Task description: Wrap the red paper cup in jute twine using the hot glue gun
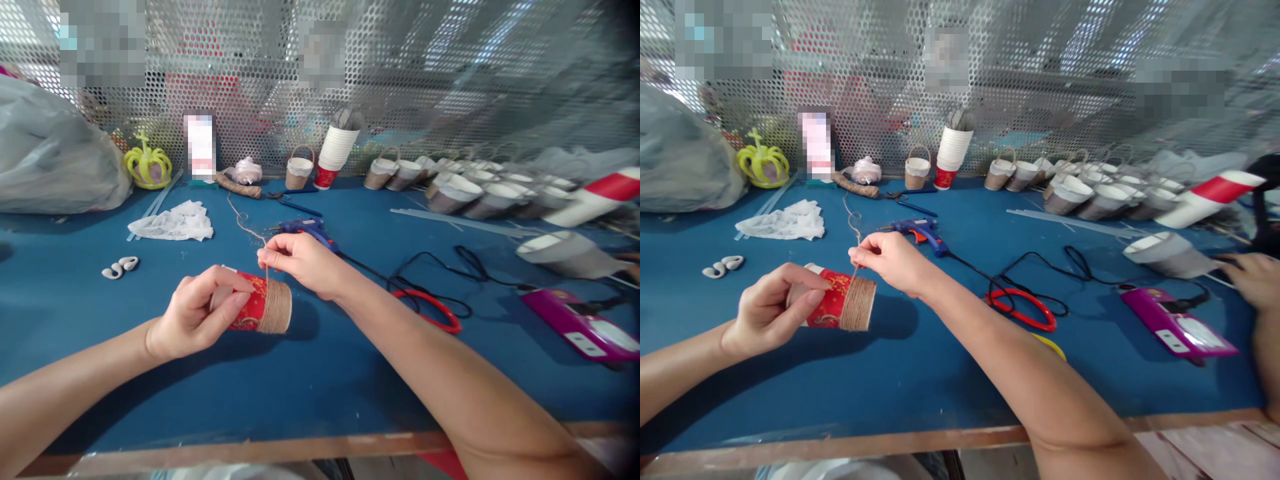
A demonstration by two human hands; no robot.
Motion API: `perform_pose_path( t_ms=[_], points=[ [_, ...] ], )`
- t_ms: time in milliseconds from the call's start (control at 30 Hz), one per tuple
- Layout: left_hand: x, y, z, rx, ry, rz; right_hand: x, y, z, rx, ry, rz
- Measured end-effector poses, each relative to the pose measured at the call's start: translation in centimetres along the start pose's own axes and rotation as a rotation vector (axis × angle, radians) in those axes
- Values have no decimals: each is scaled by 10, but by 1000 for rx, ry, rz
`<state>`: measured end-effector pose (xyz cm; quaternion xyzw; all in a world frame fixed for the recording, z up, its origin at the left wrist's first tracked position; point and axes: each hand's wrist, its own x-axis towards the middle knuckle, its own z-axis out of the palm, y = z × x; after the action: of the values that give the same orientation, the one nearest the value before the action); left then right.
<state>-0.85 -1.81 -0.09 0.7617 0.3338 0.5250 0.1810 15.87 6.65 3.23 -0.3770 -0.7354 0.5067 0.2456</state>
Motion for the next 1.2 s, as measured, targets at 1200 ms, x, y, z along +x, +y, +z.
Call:
perform_pose_path(
  t_ms=[1200],
  points=[
    [24, -13, -2, -402, 412, -821, -4, 3, 8, -226, 197, -186]
  ],
)
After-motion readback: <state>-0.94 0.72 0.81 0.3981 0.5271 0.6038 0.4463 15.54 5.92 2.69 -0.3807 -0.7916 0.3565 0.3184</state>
